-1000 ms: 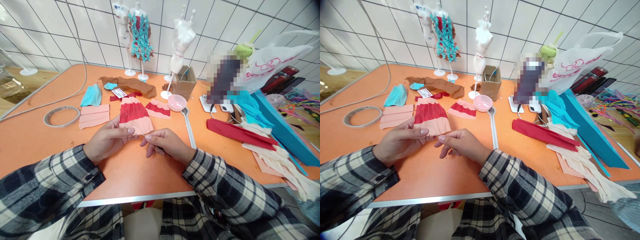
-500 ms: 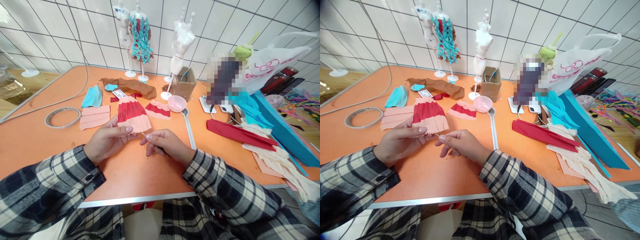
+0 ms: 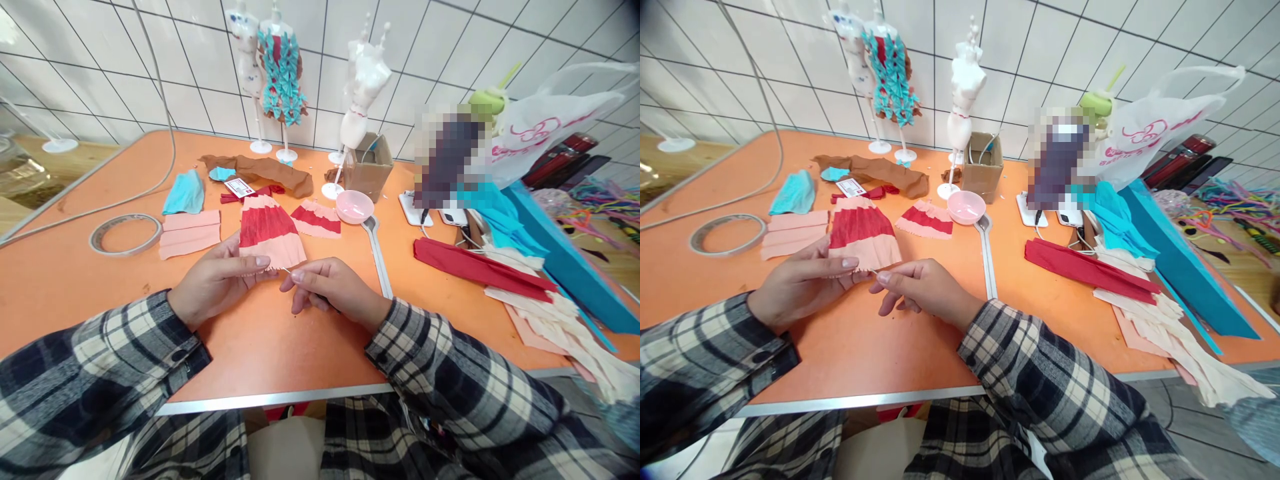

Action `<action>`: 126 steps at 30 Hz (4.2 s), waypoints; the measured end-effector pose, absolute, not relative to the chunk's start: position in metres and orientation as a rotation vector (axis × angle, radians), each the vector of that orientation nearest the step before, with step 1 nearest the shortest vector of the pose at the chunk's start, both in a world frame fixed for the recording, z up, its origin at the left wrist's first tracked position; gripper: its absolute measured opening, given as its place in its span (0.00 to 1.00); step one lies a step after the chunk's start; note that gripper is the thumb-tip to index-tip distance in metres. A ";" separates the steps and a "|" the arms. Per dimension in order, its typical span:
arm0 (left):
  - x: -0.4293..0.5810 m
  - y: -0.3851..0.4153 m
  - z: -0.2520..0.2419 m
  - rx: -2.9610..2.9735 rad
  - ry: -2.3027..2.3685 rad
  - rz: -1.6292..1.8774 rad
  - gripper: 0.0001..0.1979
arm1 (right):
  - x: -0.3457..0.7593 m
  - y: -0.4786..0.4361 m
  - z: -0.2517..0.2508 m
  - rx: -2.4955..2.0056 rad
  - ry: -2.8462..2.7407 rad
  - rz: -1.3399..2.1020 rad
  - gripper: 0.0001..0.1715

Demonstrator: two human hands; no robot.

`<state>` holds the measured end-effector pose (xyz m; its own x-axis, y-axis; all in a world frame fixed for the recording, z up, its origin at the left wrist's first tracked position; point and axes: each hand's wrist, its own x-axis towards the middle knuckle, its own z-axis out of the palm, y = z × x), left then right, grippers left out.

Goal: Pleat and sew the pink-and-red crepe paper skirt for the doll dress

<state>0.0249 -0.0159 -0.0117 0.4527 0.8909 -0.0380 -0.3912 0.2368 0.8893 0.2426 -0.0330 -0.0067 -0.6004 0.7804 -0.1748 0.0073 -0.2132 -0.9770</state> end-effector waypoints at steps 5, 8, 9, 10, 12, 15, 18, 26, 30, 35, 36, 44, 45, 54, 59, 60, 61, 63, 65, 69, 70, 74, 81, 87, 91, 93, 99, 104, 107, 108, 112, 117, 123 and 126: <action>0.026 -0.017 -0.010 0.952 0.627 0.964 0.22 | 0.242 -0.032 -0.007 -0.945 -1.497 1.865 0.24; 0.027 -0.017 -0.008 0.948 0.618 0.971 0.24 | 0.243 -0.032 -0.009 -0.937 -1.488 1.867 0.24; 0.027 -0.017 -0.008 0.949 0.616 0.973 0.24 | 0.243 -0.032 -0.010 -0.934 -1.484 1.869 0.23; 0.027 -0.017 -0.008 0.951 0.614 0.973 0.24 | 0.243 -0.032 -0.010 -0.932 -1.479 1.870 0.23; 0.026 -0.017 -0.008 0.957 0.606 0.967 0.22 | 0.243 -0.032 -0.011 -0.930 -1.475 1.873 0.23; 0.027 -0.017 -0.008 0.969 0.598 0.955 0.17 | 0.243 -0.033 -0.010 -0.939 -1.476 1.870 0.23; 0.027 -0.017 -0.007 0.983 0.586 0.953 0.13 | 0.243 -0.033 -0.010 -0.945 -1.479 1.863 0.23; 0.027 -0.017 -0.009 0.982 0.596 0.944 0.13 | 0.244 -0.032 -0.010 -0.904 -1.488 1.881 0.21; 0.027 -0.016 -0.009 0.972 0.597 0.944 0.13 | 0.243 -0.032 -0.008 -0.920 -1.484 1.885 0.21; 0.027 -0.016 -0.010 0.972 0.602 0.949 0.15 | 0.244 -0.032 -0.011 -0.911 -1.474 1.885 0.21; 0.027 -0.016 -0.010 0.974 0.602 0.947 0.14 | 0.244 -0.032 -0.012 -0.910 -1.477 1.884 0.21; 0.027 -0.016 -0.009 0.995 0.608 0.944 0.14 | 0.243 -0.033 -0.008 -0.928 -1.481 1.889 0.20; 0.027 -0.017 -0.009 1.000 0.609 0.941 0.14 | 0.243 -0.033 -0.007 -0.931 -1.481 1.889 0.19; 0.027 -0.016 -0.008 1.010 0.621 0.963 0.08 | 0.245 -0.032 -0.009 -0.938 -1.534 1.907 0.20; 0.028 -0.016 -0.003 0.939 0.636 1.027 0.05 | 0.244 -0.031 -0.013 -0.931 -1.488 1.880 0.22; 0.028 -0.016 -0.003 0.935 0.633 1.033 0.06 | 0.244 -0.031 -0.014 -0.924 -1.483 1.869 0.22; 0.029 -0.017 -0.002 0.936 0.629 1.035 0.07 | 0.243 -0.031 -0.015 -0.919 -1.480 1.862 0.22; 0.029 -0.017 -0.003 0.940 0.629 1.031 0.11 | 0.243 -0.031 -0.015 -0.914 -1.479 1.855 0.22; 0.028 -0.017 -0.006 0.945 0.638 1.023 0.15 | 0.243 -0.031 -0.015 -0.907 -1.477 1.853 0.22; 0.027 -0.017 -0.010 0.956 0.653 1.005 0.18 | 0.243 -0.031 -0.014 -0.906 -1.464 1.846 0.22; 0.027 -0.017 -0.010 0.957 0.653 1.003 0.18 | 0.243 -0.031 -0.014 -0.906 -1.461 1.846 0.22; 0.027 -0.017 -0.009 0.956 0.643 1.009 0.17 | 0.243 -0.031 -0.013 -0.909 -1.458 1.850 0.22; 0.027 -0.017 -0.010 0.948 0.638 1.011 0.18 | 0.242 -0.031 -0.012 -0.919 -1.440 1.857 0.22; 0.029 -0.016 -0.009 0.970 0.631 1.006 0.17 | 0.242 -0.033 -0.009 -0.926 -1.436 1.851 0.21; 0.029 -0.017 -0.007 0.947 0.645 1.010 0.17 | 0.243 -0.033 -0.008 -0.928 -1.466 1.862 0.21; 0.028 -0.017 -0.005 0.922 0.643 1.021 0.15 | 0.244 -0.032 -0.010 -0.919 -1.478 1.874 0.22; 0.029 -0.018 -0.003 0.907 0.624 1.029 0.12 | 0.245 -0.031 -0.016 -0.903 -1.463 1.875 0.24; 0.029 -0.017 -0.005 0.912 0.645 1.023 0.14 | 0.244 -0.031 -0.015 -0.918 -1.471 1.866 0.23; 0.028 -0.017 -0.006 0.933 0.646 1.011 0.15 | 0.244 -0.031 -0.015 -0.915 -1.479 1.874 0.24; 0.027 -0.017 -0.006 0.936 0.646 1.004 0.16 | 0.244 -0.032 -0.015 -0.913 -1.483 1.875 0.24; 0.027 -0.018 -0.007 0.933 0.630 0.999 0.24 | 0.244 -0.032 -0.012 -0.910 -1.488 1.869 0.23; 0.028 -0.019 -0.006 0.937 0.627 0.987 0.24 | 0.244 -0.032 -0.011 -0.909 -1.480 1.886 0.22; 0.028 -0.019 -0.005 0.955 0.645 1.013 0.15 | 0.244 -0.032 -0.013 -0.875 -1.465 1.929 0.23; 0.028 -0.018 -0.007 0.940 0.642 1.009 0.19 | 0.244 -0.032 -0.012 -0.880 -1.458 1.919 0.22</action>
<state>0.0280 -0.0175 -0.0067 0.4130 0.9102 -0.0320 -0.4149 0.2193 0.8830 0.2436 -0.0319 -0.0125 -0.6222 0.7659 -0.1620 -0.0492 -0.2448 -0.9683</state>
